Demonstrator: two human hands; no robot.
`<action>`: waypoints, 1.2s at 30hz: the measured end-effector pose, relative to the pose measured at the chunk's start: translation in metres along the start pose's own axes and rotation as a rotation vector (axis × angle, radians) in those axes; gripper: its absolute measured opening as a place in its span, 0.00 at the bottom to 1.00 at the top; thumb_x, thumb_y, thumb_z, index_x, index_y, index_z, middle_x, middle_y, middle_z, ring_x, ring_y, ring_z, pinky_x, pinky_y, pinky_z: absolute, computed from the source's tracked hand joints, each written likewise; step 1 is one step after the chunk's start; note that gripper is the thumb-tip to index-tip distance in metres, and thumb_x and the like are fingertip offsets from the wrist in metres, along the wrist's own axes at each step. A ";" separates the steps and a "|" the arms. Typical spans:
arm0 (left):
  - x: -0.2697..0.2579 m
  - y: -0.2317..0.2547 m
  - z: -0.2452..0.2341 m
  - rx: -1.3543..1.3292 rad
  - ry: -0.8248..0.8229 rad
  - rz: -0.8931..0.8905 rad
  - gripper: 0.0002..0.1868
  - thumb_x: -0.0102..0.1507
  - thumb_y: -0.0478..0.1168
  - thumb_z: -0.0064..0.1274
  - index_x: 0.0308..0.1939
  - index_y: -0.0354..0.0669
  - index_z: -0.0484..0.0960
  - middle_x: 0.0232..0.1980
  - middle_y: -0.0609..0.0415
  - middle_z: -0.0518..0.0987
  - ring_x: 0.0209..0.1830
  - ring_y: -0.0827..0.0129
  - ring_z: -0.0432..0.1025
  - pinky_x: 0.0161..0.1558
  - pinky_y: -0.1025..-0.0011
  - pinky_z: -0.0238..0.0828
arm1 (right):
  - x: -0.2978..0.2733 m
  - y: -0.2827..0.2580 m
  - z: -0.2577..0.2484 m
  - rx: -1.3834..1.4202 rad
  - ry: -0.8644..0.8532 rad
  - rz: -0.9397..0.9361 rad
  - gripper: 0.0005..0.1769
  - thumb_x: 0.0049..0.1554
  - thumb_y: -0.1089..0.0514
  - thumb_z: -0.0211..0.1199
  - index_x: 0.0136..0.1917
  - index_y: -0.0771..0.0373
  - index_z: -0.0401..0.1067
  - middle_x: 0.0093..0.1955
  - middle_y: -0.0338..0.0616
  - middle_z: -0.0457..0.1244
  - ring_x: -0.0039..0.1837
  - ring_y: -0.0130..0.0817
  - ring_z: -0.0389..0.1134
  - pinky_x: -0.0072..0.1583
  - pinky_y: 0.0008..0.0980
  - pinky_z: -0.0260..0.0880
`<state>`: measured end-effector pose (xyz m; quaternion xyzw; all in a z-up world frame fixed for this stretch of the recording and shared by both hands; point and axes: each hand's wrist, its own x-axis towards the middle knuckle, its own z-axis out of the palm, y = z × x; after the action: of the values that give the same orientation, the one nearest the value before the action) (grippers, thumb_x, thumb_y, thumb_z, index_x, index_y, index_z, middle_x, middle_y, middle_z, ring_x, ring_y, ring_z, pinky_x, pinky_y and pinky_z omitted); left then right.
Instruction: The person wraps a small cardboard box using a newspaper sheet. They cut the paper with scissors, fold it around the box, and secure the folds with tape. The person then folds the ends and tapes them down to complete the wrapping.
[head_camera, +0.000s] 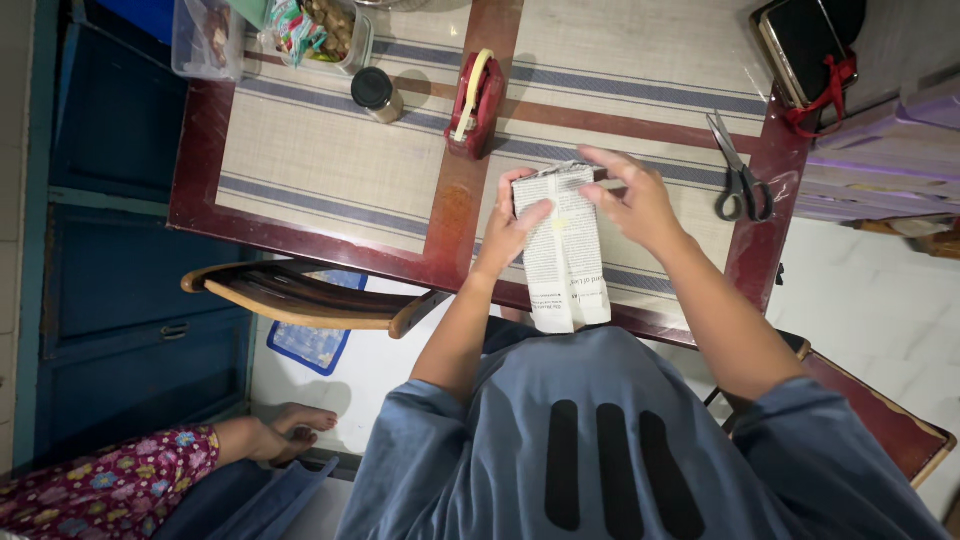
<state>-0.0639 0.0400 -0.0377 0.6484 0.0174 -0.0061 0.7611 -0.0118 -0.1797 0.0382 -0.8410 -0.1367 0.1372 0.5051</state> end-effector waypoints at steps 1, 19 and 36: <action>-0.001 0.000 -0.001 0.005 -0.014 0.005 0.27 0.64 0.38 0.61 0.64 0.44 0.66 0.57 0.51 0.77 0.57 0.68 0.71 0.60 0.69 0.69 | 0.004 -0.006 -0.002 -0.067 -0.010 -0.106 0.26 0.58 0.56 0.66 0.70 0.54 0.71 0.70 0.47 0.65 0.64 0.37 0.70 0.58 0.35 0.74; -0.014 -0.035 -0.010 -0.144 0.070 -0.222 0.23 0.63 0.36 0.59 0.60 0.43 0.71 0.53 0.50 0.77 0.53 0.68 0.72 0.54 0.69 0.71 | 0.031 0.084 0.056 0.361 -0.202 -0.018 0.10 0.65 0.60 0.59 0.57 0.65 0.75 0.59 0.44 0.69 0.60 0.30 0.69 0.63 0.28 0.68; -0.072 -0.018 -0.104 -0.107 0.355 -0.137 0.24 0.62 0.35 0.59 0.59 0.41 0.68 0.51 0.52 0.78 0.50 0.70 0.73 0.52 0.71 0.72 | 0.170 0.040 0.222 0.563 0.253 0.411 0.14 0.55 0.56 0.70 0.53 0.63 0.80 0.34 0.37 0.68 0.27 0.23 0.63 0.28 0.25 0.59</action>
<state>-0.1381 0.1391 -0.0698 0.5952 0.1955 0.0575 0.7773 0.0668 0.0453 -0.1131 -0.6893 0.1418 0.1631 0.6915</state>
